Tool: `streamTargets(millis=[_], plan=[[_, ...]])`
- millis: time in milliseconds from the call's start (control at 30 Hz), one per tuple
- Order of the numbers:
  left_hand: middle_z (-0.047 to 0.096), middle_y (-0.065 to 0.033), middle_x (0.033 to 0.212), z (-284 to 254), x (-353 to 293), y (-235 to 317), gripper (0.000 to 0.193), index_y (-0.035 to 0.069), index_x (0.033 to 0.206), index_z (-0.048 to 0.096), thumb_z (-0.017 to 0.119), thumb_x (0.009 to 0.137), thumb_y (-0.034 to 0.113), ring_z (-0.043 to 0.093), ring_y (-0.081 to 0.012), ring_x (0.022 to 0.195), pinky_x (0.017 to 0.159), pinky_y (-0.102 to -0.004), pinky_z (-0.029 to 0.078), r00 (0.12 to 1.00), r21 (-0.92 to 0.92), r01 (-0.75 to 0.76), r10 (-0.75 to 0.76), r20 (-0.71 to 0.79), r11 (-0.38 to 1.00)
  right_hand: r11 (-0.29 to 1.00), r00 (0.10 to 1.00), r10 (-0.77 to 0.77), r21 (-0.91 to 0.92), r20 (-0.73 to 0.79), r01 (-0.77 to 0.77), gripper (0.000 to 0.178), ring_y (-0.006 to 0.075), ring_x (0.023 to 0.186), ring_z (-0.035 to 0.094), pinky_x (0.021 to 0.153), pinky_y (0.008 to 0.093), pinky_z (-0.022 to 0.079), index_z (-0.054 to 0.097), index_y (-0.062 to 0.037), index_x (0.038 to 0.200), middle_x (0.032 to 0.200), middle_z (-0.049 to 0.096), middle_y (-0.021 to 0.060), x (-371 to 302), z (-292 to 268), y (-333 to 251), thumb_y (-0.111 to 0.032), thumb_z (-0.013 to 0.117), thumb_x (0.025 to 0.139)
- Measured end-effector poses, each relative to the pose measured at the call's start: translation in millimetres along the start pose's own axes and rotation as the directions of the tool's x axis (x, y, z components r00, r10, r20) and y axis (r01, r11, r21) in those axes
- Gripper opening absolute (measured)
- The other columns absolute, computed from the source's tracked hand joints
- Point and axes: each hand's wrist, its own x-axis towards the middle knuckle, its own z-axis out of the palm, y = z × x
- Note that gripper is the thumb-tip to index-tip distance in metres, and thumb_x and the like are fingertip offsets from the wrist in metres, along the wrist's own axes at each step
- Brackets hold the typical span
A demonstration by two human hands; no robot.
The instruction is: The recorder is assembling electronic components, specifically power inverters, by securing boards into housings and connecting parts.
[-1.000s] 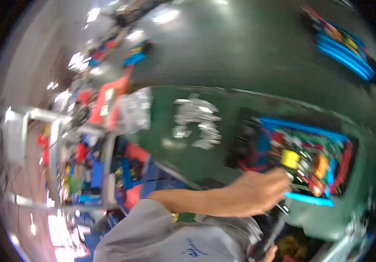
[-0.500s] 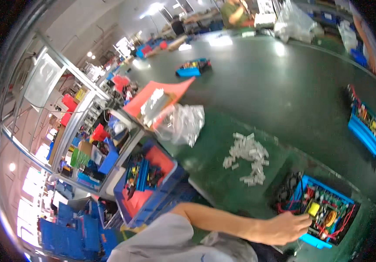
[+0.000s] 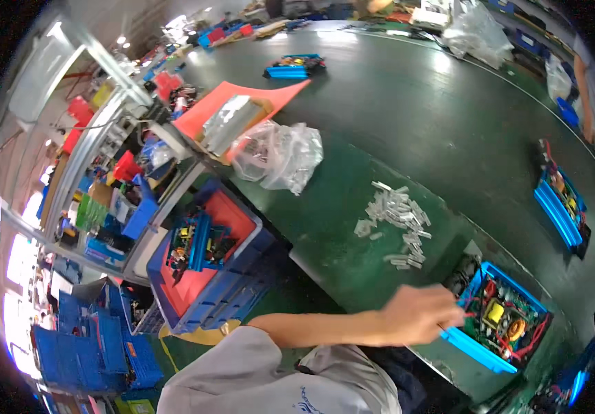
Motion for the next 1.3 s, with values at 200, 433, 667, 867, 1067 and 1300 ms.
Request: streamTargets(millis=[200, 433, 667, 867, 1067, 1300], plan=[[0.057, -0.0047, 0.061, -84, -14, -46, 0.024, 0.006, 0.067, 0.064, 0.078, 0.086, 0.014, 0.053, -0.0116, 0.057, 0.053, -0.0279, 0.045, 0.909, 0.171, 0.387, -0.344, -0.233, 0.906, 0.854, 0.866, -0.488, -0.267, -0.113, 0.446, 0.048, 0.0316, 0.130, 0.050, 0.111, 0.0427, 0.038, 0.050, 0.0005, 0.140, 0.135, 0.055, 0.0205, 44, -13, -45, -0.010, 0.065, 0.095], [0.040, 0.0052, 0.060, -120, -25, -80, 0.044, 0.004, 0.062, 0.044, 0.069, 0.097, 0.017, 0.031, -0.0016, 0.059, 0.050, -0.0250, 0.026, 0.779, 0.085, 0.605, -0.567, -0.265, 0.791, 0.652, 0.656, -0.752, -0.079, 0.059, 0.754, 0.029, 0.0340, 0.107, 0.061, 0.092, 0.0388, 0.049, 0.061, -0.0031, 0.118, 0.113, 0.060, 0.0168, 57, 4, -153, -0.001, 0.065, 0.089], [0.058, -0.0082, 0.069, -99, -12, -67, 0.014, 0.002, 0.087, 0.065, 0.075, 0.090, 0.012, 0.050, -0.0143, 0.055, 0.053, -0.0269, 0.042, 0.912, 0.265, 0.409, -0.390, -0.125, 0.873, 0.451, 0.464, -0.876, -0.118, 0.129, 0.885, 0.027, 0.0370, 0.097, 0.062, 0.085, 0.0402, 0.050, 0.063, -0.0022, 0.114, 0.104, 0.062, 0.0170, 128, 49, -216, -0.003, 0.066, 0.087], [0.050, -0.0073, 0.058, -242, -67, -102, 0.022, 0.000, 0.082, 0.068, 0.070, 0.095, 0.017, 0.041, -0.0086, 0.054, 0.050, -0.0274, 0.035, 0.783, 0.406, 0.594, -0.381, -0.492, 0.695, 0.131, 0.080, -0.955, 0.165, 0.284, 0.978, 0.033, 0.0388, 0.094, 0.059, 0.083, 0.0462, 0.049, 0.063, -0.0010, 0.112, 0.102, 0.061, 0.0178, 0, 66, -265, 0.001, 0.069, 0.079], [0.045, 0.0011, 0.057, -428, -107, -113, 0.039, -0.001, 0.082, 0.069, 0.055, 0.105, 0.028, 0.041, -0.0074, 0.056, 0.052, -0.0291, 0.032, 0.571, 0.404, 0.736, -0.177, -0.801, 0.543, 0.005, -0.251, -0.886, 0.549, 0.390, 0.836, 0.069, 0.0361, 0.096, 0.057, 0.083, 0.0456, 0.047, 0.055, -0.0020, 0.129, 0.106, 0.058, 0.0158, -124, 151, -283, -0.012, 0.083, 0.067], [0.073, -0.0193, 0.083, -651, -194, -209, 0.031, 0.004, 0.096, 0.075, 0.066, 0.082, 0.030, 0.072, -0.0329, 0.081, 0.079, -0.0417, 0.053, 0.362, 0.315, 0.928, -0.279, -0.889, 0.200, -0.091, -0.251, -0.889, 0.391, 0.383, 0.916, 0.097, 0.0317, 0.088, 0.053, 0.076, 0.0431, 0.046, 0.048, -0.0012, 0.141, 0.097, 0.052, 0.0115, -154, 223, -275, -0.014, 0.086, 0.052]])
